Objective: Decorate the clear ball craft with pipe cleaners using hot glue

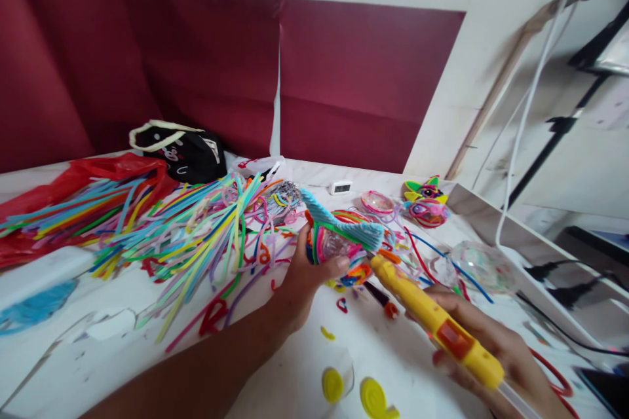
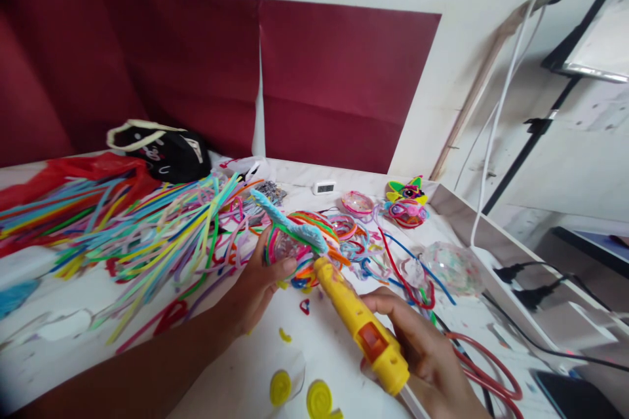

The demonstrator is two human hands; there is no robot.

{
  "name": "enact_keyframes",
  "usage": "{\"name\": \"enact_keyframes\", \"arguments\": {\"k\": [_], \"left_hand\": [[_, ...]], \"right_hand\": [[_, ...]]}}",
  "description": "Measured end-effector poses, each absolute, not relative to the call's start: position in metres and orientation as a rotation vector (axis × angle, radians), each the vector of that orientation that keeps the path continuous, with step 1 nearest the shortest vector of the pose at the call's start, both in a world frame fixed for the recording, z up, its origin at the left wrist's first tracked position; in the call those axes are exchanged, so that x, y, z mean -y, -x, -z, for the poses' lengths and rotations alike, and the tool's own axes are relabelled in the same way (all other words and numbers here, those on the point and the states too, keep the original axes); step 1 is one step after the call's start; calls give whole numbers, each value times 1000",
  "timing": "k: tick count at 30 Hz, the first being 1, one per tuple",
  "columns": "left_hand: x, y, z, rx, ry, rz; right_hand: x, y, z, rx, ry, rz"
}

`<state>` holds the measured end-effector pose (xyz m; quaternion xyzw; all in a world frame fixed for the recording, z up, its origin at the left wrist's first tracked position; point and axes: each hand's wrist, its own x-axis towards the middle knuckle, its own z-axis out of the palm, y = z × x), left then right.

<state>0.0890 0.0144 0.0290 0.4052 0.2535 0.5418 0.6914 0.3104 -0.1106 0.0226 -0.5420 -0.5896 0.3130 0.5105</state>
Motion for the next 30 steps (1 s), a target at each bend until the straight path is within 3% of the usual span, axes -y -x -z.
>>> {"name": "enact_keyframes", "arguments": {"k": [21,30], "left_hand": [[-16,-90,-31,-574,-895,-1224],[-13,-88,-34,-603,-862,-1197]], "right_hand": [[106,-318,-37,1789,1170,-659],[103,-308,-38,2057,1021,-144]]}}
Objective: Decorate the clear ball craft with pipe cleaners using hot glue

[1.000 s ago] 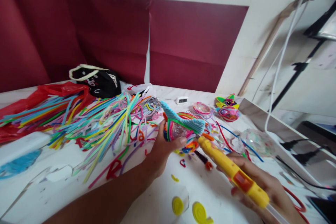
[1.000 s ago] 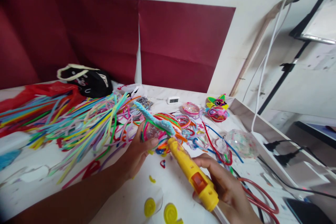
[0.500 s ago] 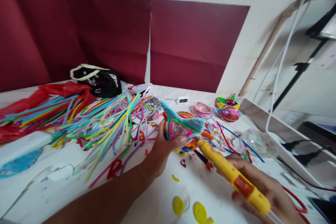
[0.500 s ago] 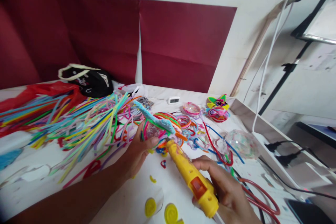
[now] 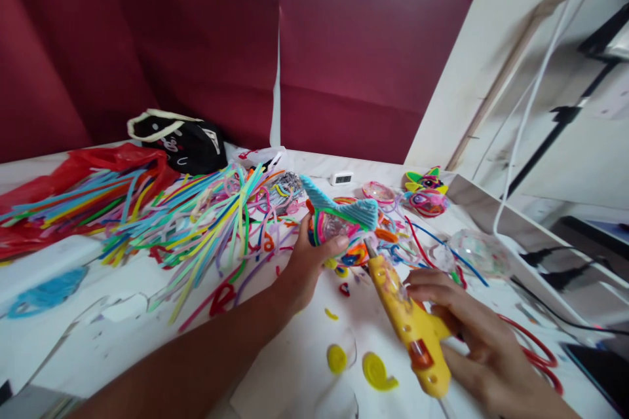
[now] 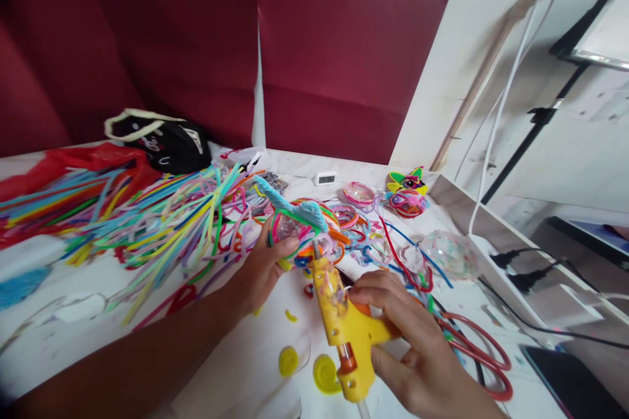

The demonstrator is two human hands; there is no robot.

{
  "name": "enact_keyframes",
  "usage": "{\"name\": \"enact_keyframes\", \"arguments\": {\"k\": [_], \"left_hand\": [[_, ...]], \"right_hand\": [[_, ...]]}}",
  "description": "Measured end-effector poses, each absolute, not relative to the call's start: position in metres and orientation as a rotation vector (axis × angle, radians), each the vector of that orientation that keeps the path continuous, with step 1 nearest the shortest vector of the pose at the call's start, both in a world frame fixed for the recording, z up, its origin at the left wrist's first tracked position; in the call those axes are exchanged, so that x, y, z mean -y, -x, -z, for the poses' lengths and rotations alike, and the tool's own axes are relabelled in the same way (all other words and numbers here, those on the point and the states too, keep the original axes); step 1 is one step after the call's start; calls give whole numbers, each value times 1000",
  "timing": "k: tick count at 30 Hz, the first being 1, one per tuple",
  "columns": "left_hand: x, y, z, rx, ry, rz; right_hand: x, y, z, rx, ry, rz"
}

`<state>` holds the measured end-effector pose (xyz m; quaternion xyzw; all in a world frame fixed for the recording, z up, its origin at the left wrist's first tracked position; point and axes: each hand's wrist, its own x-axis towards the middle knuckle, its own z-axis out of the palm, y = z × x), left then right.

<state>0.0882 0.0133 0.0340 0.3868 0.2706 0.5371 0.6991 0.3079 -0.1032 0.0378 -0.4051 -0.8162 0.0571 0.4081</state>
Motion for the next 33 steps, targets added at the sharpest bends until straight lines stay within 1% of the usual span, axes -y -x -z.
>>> {"name": "enact_keyframes", "arguments": {"k": [3,6,12,16,18,21,25,27,30,33], "left_hand": [[-17,-88,-31,-613,-866,-1191],[-21,-87,-30,-631,-866,-1211],[-30,-87,-26,-612,-871,-1280],[-31,-87,-24,-638,-888,-1288],[-30,-87,-25,-640,-905,-1288],[-26,-87,-27,-636,-903,-1298],[-21,-87,-31,-563,-918,-1315],[-20,-88,-32,-538,-926,-1321],[-16,-90,-33,-548,-928,-1339],[-13,-91,-34,-584,-934,-1334]], "right_hand": [[103,-313,-38,2154,1011,-11],[105,-319,-42,2207,1017,11],[110,-332,-49,2359,1100,-136],[104,-338,-39,2466,1237,-267],[100,-337,-35,2516,1266,-273],[97,-330,-36,2582,1252,-156],[100,-314,-51,2588,1196,56],[100,-302,-59,2476,1192,215],[94,-281,-64,2229,1139,543],[82,-260,-64,2134,1099,702]]}}
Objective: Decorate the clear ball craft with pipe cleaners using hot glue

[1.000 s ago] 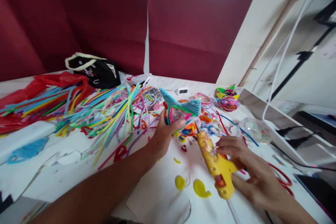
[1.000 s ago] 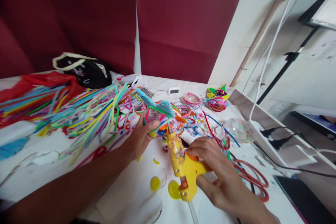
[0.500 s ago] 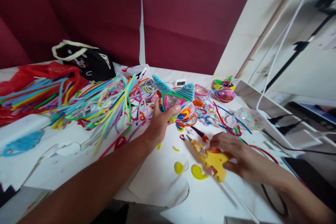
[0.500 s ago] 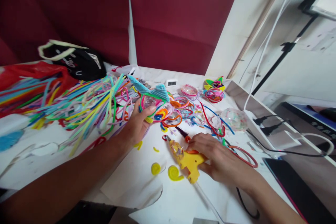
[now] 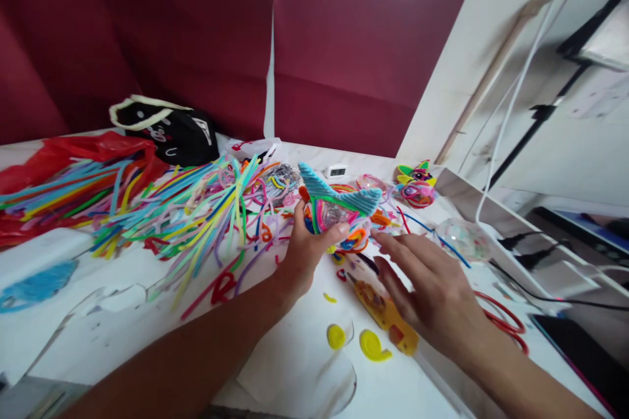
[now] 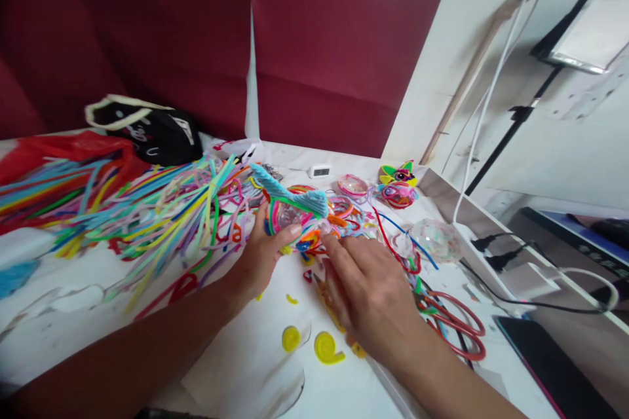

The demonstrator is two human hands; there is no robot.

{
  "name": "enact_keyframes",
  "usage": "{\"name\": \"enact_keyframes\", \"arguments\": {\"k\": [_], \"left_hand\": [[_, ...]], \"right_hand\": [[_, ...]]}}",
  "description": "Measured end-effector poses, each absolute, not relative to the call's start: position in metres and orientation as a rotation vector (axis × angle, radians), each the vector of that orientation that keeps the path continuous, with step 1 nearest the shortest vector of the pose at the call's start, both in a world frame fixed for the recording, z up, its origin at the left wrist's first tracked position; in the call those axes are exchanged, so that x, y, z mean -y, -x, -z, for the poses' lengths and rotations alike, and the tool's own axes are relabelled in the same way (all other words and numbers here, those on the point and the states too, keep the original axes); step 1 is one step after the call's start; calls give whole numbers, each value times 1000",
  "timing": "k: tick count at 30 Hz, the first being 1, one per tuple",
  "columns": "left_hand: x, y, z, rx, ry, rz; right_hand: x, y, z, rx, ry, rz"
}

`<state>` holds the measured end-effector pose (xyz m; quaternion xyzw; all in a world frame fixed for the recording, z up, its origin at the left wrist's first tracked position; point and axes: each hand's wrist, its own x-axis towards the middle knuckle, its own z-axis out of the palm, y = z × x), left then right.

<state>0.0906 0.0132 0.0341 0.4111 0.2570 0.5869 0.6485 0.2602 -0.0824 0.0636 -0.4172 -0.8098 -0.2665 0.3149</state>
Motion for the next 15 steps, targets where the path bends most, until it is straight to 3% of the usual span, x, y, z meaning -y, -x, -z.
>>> {"name": "enact_keyframes", "arguments": {"k": [15], "left_hand": [[-13,-91,-32,-584,-983,-1357]], "right_hand": [[63,-246,-50,2140,1119,915]]}}
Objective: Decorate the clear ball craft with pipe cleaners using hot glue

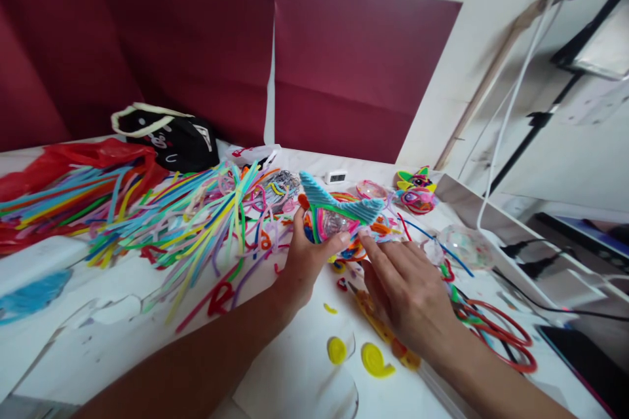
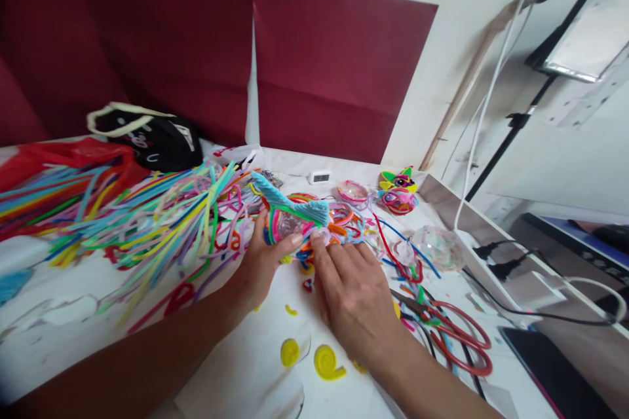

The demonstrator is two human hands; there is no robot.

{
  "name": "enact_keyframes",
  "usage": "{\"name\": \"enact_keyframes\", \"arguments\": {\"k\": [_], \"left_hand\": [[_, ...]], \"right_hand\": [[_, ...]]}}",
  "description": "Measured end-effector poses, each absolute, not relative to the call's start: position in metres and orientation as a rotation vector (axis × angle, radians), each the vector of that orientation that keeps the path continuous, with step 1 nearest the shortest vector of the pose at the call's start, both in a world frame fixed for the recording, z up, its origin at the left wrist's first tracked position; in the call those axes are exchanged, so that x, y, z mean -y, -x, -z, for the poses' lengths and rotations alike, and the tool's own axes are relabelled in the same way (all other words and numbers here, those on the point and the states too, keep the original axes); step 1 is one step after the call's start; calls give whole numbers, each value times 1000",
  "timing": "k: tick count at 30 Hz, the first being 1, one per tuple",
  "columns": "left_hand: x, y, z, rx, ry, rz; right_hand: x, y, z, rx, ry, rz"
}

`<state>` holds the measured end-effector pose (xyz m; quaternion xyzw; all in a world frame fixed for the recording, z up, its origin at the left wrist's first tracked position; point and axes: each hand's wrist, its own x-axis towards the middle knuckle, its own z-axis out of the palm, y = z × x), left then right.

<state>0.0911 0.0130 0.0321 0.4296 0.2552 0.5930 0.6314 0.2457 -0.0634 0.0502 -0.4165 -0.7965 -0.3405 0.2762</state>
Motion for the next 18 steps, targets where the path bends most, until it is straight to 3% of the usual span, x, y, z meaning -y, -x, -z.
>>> {"name": "enact_keyframes", "arguments": {"k": [18], "left_hand": [[-12,-92,-31,-648,-932,-1350]], "right_hand": [[64,-241,-49,2159,1098,976]]}}
